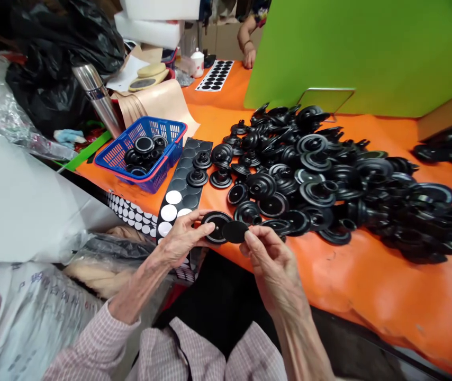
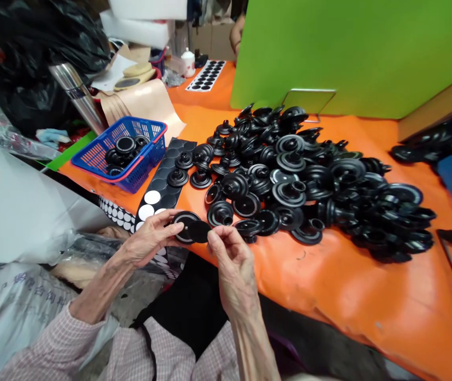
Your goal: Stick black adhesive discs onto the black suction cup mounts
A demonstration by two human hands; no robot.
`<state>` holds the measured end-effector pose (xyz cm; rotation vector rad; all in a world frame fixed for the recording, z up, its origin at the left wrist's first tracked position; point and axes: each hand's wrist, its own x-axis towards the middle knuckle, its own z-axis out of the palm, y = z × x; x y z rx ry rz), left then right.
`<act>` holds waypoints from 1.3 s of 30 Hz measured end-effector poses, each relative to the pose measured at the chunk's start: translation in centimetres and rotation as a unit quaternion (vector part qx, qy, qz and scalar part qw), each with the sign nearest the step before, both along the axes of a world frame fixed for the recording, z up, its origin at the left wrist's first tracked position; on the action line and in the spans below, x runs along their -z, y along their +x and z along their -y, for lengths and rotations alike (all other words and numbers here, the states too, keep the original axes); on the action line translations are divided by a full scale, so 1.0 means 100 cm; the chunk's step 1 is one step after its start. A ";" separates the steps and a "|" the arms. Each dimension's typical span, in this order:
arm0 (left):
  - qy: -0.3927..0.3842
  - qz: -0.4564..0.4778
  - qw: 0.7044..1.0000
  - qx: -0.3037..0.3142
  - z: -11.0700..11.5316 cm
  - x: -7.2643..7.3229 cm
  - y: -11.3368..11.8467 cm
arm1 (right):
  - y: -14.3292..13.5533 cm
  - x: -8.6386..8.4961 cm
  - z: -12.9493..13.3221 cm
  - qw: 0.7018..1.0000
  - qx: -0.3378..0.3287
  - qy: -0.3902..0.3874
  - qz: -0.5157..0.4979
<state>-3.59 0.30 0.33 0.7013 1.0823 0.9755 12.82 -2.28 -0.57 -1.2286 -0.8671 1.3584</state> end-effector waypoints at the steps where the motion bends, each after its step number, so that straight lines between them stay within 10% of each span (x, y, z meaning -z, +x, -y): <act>1: 0.002 -0.005 1.000 -0.009 0.001 0.001 0.000 | -0.001 0.000 0.000 1.000 0.002 -0.003 -0.013; 39: -0.023 0.013 1.000 0.007 0.006 0.006 -0.003 | -0.040 0.022 -0.008 0.969 0.116 0.089 0.200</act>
